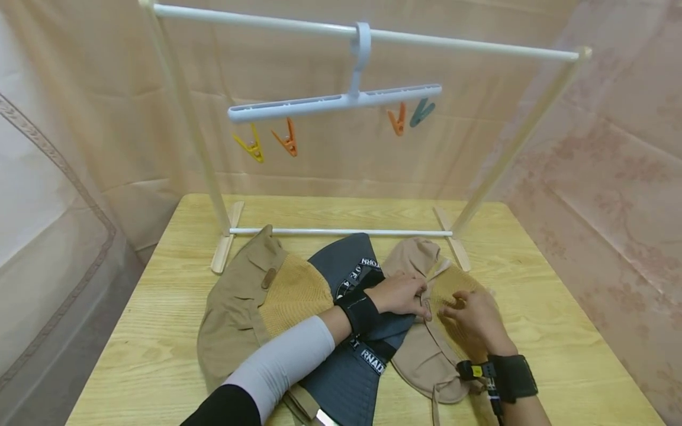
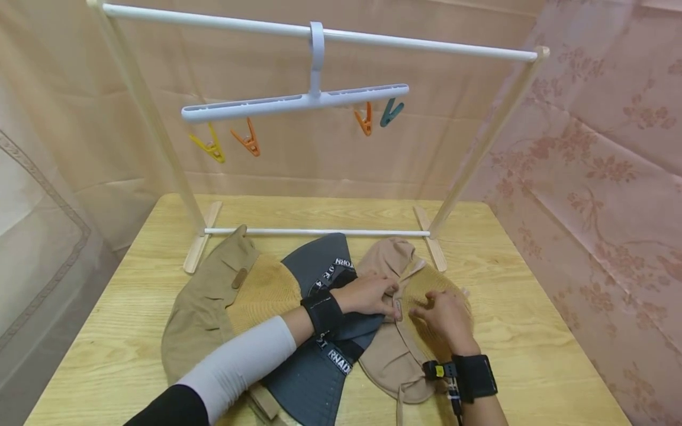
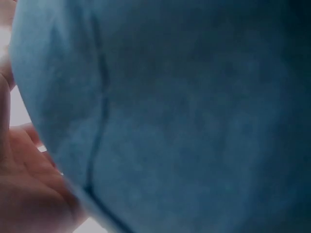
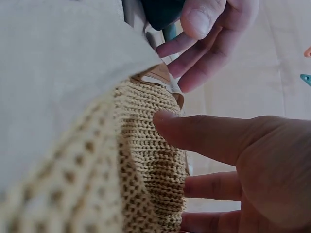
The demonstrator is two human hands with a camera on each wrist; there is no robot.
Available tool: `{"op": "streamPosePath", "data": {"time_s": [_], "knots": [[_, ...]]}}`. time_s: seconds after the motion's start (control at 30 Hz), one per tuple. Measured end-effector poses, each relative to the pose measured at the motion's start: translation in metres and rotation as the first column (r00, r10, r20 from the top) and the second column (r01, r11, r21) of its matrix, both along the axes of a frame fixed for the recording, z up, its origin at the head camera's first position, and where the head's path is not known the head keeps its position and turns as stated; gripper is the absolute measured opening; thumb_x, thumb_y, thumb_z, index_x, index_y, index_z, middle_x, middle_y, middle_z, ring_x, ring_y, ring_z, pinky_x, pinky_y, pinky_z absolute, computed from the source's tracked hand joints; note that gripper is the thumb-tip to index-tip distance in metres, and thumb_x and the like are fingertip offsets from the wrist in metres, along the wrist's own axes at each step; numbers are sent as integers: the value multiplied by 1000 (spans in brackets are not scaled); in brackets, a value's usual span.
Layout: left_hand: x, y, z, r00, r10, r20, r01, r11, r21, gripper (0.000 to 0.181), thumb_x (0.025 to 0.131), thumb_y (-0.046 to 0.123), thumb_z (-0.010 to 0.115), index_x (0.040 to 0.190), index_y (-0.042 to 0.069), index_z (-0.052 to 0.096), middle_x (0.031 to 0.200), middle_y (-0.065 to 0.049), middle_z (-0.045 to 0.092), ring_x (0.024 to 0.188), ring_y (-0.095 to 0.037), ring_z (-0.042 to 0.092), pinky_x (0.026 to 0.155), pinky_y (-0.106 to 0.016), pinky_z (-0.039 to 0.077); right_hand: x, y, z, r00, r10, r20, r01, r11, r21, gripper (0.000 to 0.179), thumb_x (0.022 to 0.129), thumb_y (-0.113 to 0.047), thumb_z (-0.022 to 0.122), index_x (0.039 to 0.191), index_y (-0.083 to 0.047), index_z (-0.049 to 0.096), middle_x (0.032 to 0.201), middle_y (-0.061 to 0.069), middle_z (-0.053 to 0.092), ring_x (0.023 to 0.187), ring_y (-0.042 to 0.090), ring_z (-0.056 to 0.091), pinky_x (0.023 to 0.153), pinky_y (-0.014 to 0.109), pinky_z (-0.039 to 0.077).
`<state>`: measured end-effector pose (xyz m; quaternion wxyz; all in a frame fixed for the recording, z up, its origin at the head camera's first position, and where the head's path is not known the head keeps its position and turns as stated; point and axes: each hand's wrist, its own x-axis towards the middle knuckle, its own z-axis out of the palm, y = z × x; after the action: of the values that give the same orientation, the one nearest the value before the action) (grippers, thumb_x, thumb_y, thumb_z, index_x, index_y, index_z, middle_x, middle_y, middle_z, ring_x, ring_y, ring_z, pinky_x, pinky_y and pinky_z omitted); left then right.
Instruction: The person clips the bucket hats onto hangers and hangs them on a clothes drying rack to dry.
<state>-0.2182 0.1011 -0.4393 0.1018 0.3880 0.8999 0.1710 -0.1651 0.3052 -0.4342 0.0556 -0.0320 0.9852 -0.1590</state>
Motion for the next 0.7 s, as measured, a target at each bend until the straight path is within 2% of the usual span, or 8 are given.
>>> {"op": "streamPosePath", "data": {"time_s": [0.2,0.33,0.5,0.63,0.7], "knots": [[6,5,-1,999,16,-36,-19,995,-94,62,85,56,68,132,18,57,127,0,61,114,-16,55,96,-24,43,-1,0,-7,1000,-9,8,9,1000,-19,60,84,-36,75,118,11,61,112,31,65,107,51,52,92,57,40],[7,7,0,998,27,-53,-33,991,-126,64,84,57,67,132,17,56,128,0,60,116,-16,54,96,-23,43,-1,-1,-7,1000,-20,14,21,999,-24,59,82,-33,76,119,10,61,110,30,64,104,48,52,88,56,41],[4,9,-3,998,45,-39,-49,991,-125,61,84,56,68,127,14,58,122,-2,62,112,-17,55,93,-23,44,-1,-2,-8,999,-28,18,28,1000,-11,58,83,-33,75,123,7,61,108,30,61,101,48,53,83,56,45],[-1,11,-5,999,53,-9,-54,995,-88,56,82,56,71,116,12,61,112,-2,63,105,-17,57,90,-24,45,0,-2,-9,1000,-17,-13,16,1000,-18,55,83,-31,76,122,5,62,105,29,60,97,45,53,79,54,45],[-3,11,-7,999,46,-15,-47,996,-72,47,84,51,72,106,11,63,104,-2,64,97,-15,59,85,-23,45,1,-2,-12,999,-11,-32,10,999,-32,54,83,-30,76,122,5,63,103,27,61,95,42,53,77,52,44]]}}
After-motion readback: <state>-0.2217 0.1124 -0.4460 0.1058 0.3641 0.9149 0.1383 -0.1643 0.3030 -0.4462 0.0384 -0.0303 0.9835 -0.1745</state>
